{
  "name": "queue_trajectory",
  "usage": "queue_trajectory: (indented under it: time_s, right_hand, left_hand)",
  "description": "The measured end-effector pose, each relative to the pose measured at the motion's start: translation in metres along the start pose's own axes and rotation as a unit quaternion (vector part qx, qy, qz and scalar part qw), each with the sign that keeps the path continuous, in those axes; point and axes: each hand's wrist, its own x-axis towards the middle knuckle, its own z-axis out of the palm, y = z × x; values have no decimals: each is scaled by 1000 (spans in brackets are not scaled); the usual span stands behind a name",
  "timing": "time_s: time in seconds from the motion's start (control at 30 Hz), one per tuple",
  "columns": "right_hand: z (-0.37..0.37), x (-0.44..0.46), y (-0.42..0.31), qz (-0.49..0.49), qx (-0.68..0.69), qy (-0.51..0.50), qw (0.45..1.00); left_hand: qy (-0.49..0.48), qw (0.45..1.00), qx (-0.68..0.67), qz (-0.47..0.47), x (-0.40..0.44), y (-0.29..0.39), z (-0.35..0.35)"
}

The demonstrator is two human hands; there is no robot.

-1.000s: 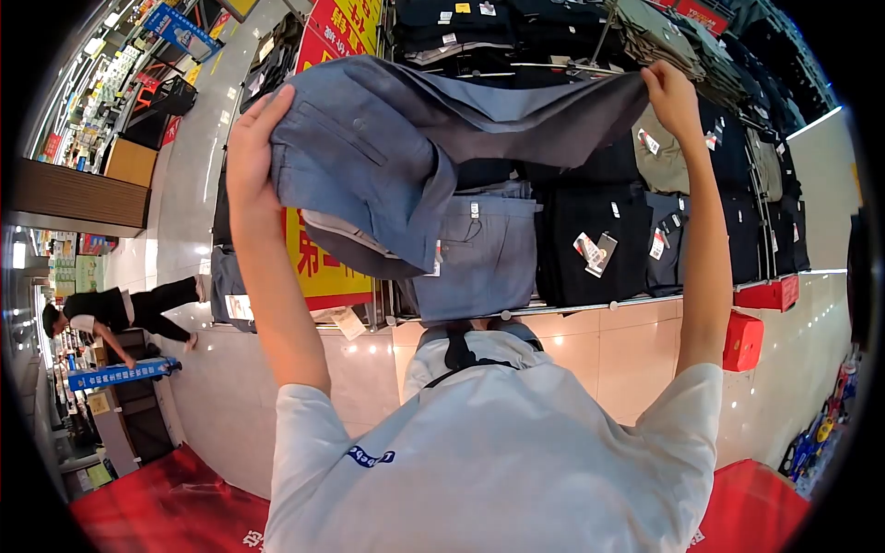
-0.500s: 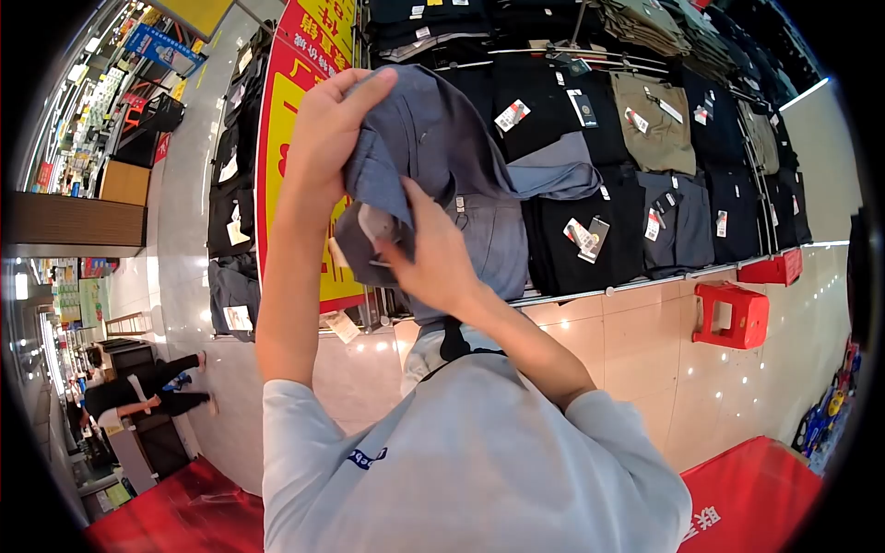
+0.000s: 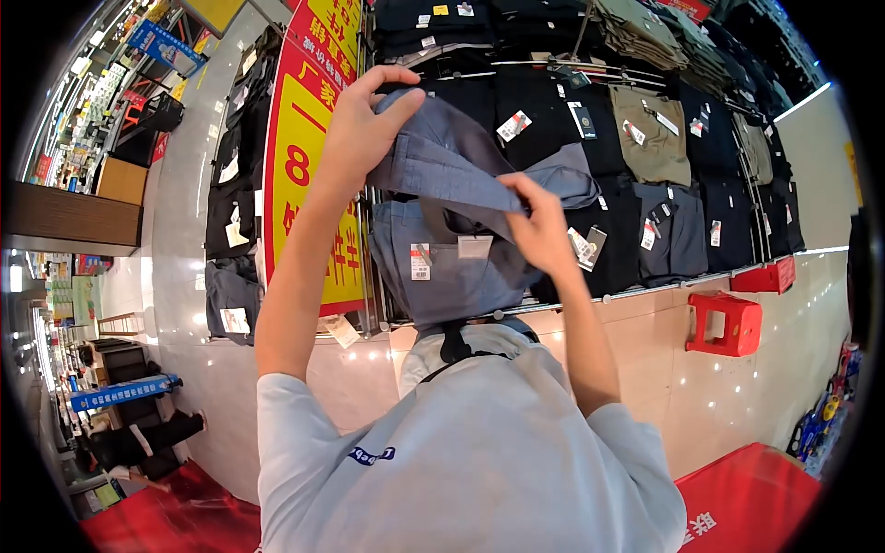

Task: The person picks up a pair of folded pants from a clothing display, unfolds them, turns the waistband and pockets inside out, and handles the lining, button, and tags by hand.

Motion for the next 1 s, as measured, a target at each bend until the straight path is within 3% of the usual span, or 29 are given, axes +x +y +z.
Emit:
queue_trajectory:
  time_s: [0.13,0.17,0.23,0.33,0.37,0.47,0.5,0.6,0.73,0.8,0.93,1.0]
  right_hand:
    - [-42,27,-27,15,-63,-82,995]
    - [-48,34,-27,-29,-61,-40,997]
    - [-61,49,-48,-23,-23,-16,999]
    - [-85,69,-79,9,-52,-1,999]
    - [-84,74,-81,-32,-11,45,998]
    - [-92,78,-90,7,21,16,1000]
    - [-92,75,-88,11,22,49,999]
    - [-98,52,-76,24,51,132,990]
    - [-107,3,-82,-44,123,227,965]
    - [-122,-9,-77,-51,140,196,969]
    - [-137,-27,-100,-68,-65,206,974]
    - [-134,-31,-99,-86,-7,257,963]
  left_hand:
    - [-21,983,172,60,7,-7,-3]
    - [-11,977,208,52,5,-2,-2]
    - [16,974,220,52,6,-8,3]
    - [90,938,301,147,-4,-5,8]
    - [47,954,266,133,-12,9,7]
    - [-110,947,209,220,-59,72,9]
    - [-164,881,211,391,-71,84,17]
    - [-313,812,138,472,-127,134,44]
    - [-230,826,-7,514,-169,166,63]
    - [-215,835,-47,505,-167,167,54]
    - [-236,817,2,527,-168,158,32]
    - [-188,837,-14,514,-178,148,36]
